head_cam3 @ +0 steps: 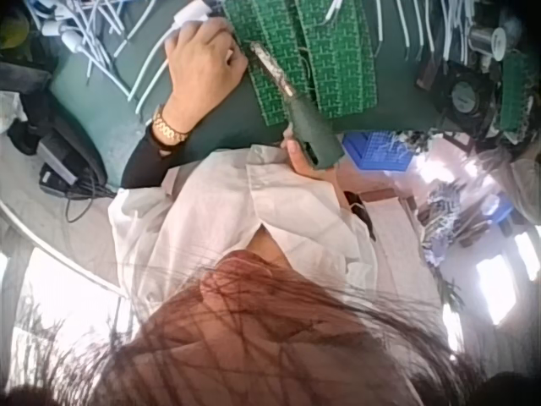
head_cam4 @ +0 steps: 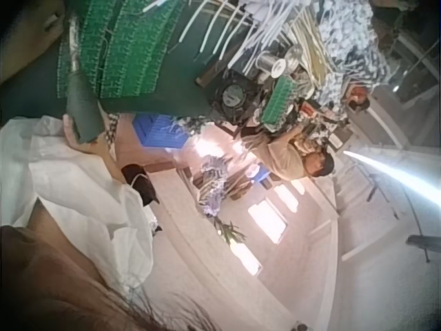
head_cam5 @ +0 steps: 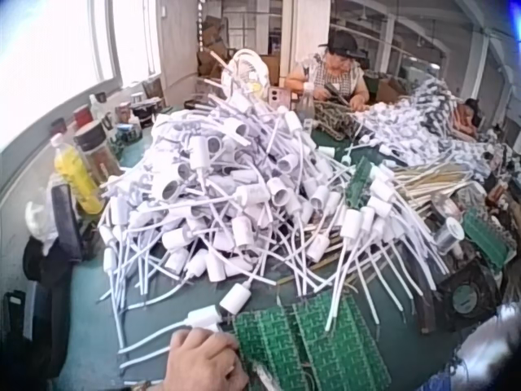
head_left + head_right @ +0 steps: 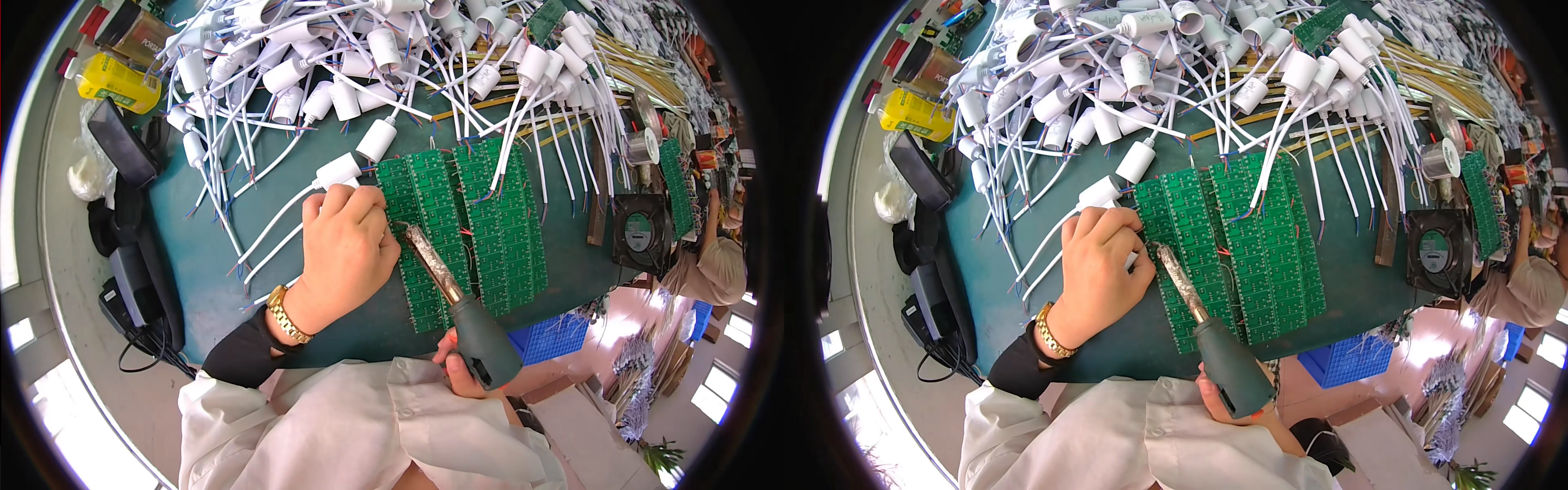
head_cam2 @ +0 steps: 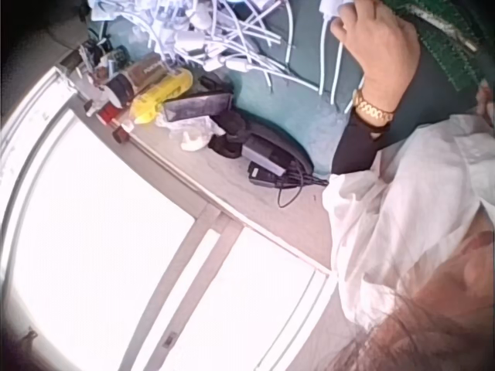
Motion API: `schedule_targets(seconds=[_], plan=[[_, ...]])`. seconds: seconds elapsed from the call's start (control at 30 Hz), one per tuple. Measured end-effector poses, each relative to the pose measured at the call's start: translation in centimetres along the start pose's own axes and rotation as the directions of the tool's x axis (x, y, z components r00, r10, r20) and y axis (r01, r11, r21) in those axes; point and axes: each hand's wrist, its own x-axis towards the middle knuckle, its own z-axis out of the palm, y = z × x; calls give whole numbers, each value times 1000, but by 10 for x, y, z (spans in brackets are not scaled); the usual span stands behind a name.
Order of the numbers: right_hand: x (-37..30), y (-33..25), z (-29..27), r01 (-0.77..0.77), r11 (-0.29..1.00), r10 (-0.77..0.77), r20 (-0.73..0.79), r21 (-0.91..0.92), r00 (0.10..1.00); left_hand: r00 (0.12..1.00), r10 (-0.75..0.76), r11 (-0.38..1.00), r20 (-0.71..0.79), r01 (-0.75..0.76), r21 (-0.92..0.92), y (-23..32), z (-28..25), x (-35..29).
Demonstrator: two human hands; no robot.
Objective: The person aligns wire leads from plastic socket components onto circuit boards and solders the connections using a handheld soldering tool.
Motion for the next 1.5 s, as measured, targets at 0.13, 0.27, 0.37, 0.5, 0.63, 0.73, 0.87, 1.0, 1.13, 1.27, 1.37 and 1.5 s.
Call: schedule_targets(seconds=[0.13, 0.27, 0.37, 0.5, 0.63, 0.73, 0.87, 1.0, 1.13, 1.27, 1.37, 1.5], plan=[[-7, 14, -3, 93, 995, -91, 86, -25, 992, 1000, -1, 1000, -9, 1, -10, 0, 0, 0], [-2, 20, -17, 173, 967, -124, 247, -186, 961, 1000, -13, 1000, -5, 13, -25, -2, 1, -1], [-13, 35, -17, 175, 970, -119, 294, -171, 948, 1000, -17, 1000, 4, 17, -26, 0, 0, 0], [-3, 20, -11, 136, 970, -164, 127, 201, 978, 1000, -15, 999, 1, 15, -29, 1, 0, -1], [3, 12, -12, 255, 966, -259, 118, 46, 959, 1000, -10, 1000, -6, 9, -25, 0, 0, -1], [-2, 11, -14, 106, 993, -112, 147, 43, 983, 1000, -12, 999, -4, 12, -29, 1, 0, -1], [-2, 6, -15, 45, 986, -70, 151, 162, 986, 1000, -10, 1000, 0, 10, -23, 2, 0, 0], [7, -12, -19, 169, 964, -183, 50, 207, 982, 1000, 4, 1000, -10, -4, -27, 1, 0, -1], [12, -18, -35, 207, 963, -223, 80, 172, 972, 1000, 4, 1000, -16, -5, -26, 1, -1, -1], [3, -16, -19, 205, 929, -185, -96, 307, 978, 1000, -4, 999, -14, 4, -38, 2, 0, -1], [-4, -8, -13, 215, 927, -189, -113, 308, 976, 997, 43, 998, -66, -45, -31, 1, 2, -1], [-7, -8, -18, 208, 942, -199, -61, 263, 978, 996, 57, 998, -75, -59, -28, 1, 1, -2]])
